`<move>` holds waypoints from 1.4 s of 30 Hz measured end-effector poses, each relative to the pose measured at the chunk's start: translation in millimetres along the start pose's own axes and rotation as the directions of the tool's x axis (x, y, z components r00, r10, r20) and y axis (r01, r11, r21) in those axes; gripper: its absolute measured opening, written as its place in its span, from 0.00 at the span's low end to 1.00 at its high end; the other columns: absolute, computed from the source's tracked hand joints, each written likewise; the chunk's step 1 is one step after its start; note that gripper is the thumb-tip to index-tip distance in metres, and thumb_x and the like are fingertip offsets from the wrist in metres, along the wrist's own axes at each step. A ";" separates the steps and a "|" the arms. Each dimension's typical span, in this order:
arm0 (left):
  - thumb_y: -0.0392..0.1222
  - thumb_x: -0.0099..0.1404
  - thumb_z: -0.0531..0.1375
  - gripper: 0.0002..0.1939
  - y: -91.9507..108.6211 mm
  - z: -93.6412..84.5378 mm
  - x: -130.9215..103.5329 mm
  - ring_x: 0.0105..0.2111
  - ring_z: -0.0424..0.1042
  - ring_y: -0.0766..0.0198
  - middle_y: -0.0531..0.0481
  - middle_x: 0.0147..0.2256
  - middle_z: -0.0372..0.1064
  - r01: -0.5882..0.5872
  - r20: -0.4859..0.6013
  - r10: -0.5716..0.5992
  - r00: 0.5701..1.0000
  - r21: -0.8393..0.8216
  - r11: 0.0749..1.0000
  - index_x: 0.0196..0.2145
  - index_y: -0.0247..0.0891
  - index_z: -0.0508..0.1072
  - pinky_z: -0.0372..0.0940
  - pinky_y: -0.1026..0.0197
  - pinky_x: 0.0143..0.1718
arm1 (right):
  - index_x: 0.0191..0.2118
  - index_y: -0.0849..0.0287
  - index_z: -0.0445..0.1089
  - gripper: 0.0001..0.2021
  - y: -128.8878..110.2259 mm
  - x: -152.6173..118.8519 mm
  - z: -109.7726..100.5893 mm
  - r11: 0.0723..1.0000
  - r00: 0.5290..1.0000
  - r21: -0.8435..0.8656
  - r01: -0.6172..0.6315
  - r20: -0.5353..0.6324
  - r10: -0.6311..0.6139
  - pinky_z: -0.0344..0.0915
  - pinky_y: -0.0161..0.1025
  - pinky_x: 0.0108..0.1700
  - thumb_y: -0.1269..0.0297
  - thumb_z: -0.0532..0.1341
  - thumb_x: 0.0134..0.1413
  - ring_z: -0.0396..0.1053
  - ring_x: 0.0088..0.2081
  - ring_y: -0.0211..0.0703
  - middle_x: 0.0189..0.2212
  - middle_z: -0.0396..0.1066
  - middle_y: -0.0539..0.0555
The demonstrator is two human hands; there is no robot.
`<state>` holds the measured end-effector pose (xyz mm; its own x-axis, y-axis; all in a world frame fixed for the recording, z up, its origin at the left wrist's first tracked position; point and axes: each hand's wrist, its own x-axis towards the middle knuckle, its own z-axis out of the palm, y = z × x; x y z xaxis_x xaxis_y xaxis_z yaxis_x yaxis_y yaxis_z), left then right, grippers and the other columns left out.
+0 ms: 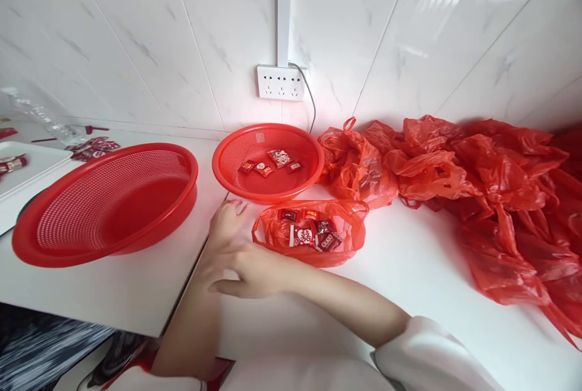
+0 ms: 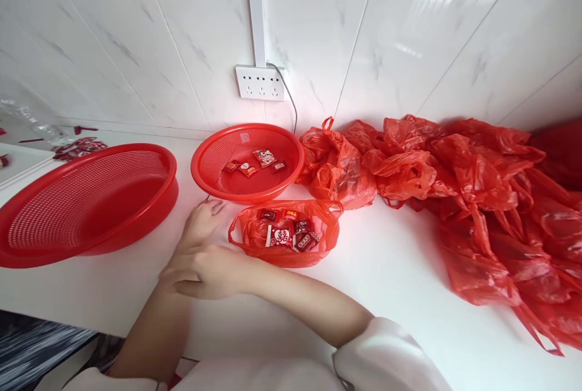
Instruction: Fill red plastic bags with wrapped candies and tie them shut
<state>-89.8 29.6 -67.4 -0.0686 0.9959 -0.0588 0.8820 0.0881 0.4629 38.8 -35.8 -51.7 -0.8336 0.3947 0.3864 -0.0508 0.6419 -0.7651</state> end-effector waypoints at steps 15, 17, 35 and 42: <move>0.64 0.53 0.58 0.24 -6.9 -2.8 -14.4 0.23 0.64 0.61 0.51 0.21 0.65 -0.009 0.435 0.061 0.898 -0.122 0.993 0.19 0.38 0.69 0.54 0.62 0.25 | 0.60 0.56 0.56 0.24 -0.1 -191.2 -118.1 0.110 0.244 -0.234 -0.966 -0.689 0.683 0.66 0.47 0.38 0.56 0.54 0.60 0.74 0.39 0.54 0.37 0.76 0.56; 0.62 0.56 0.58 0.24 3.2 -8.1 -19.2 0.22 0.64 0.62 0.53 0.19 0.63 -0.011 0.369 0.062 0.927 -0.139 0.990 0.18 0.38 0.68 0.54 0.62 0.25 | 0.57 0.52 0.61 0.20 -1.3 -193.4 -120.6 0.182 0.260 -0.186 -0.966 -0.708 0.657 0.66 0.45 0.37 0.58 0.55 0.59 0.74 0.39 0.52 0.38 0.77 0.54; 0.43 0.62 0.63 0.29 140.2 -93.2 -39.1 0.36 0.74 0.61 0.49 0.36 0.72 -0.546 0.004 0.771 0.637 -0.703 0.455 0.59 0.47 0.61 0.71 0.59 0.38 | 0.35 0.54 0.72 0.03 -98.5 -86.9 -158.0 0.976 0.497 -0.144 -0.166 -0.866 -0.043 0.63 0.55 0.57 0.63 0.62 0.56 0.65 0.56 0.51 0.49 0.70 0.54; 0.47 0.70 0.52 0.12 160.9 -67.4 -54.2 0.29 0.69 0.67 0.51 0.29 0.67 -0.467 0.077 0.745 0.663 -0.735 0.491 0.32 0.39 0.69 0.68 0.63 0.31 | 0.53 0.52 0.65 0.18 -93.4 -86.7 -146.2 0.990 0.810 -0.031 -0.134 -0.579 0.092 0.67 0.48 0.55 0.63 0.61 0.58 0.64 0.57 0.49 0.55 0.65 0.55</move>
<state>24.4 -8.8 69.9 0.6472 0.7242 0.2379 0.1224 -0.4068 0.9053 196.3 -33.9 61.6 -0.3618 0.7593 0.5409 0.0785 0.6030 -0.7939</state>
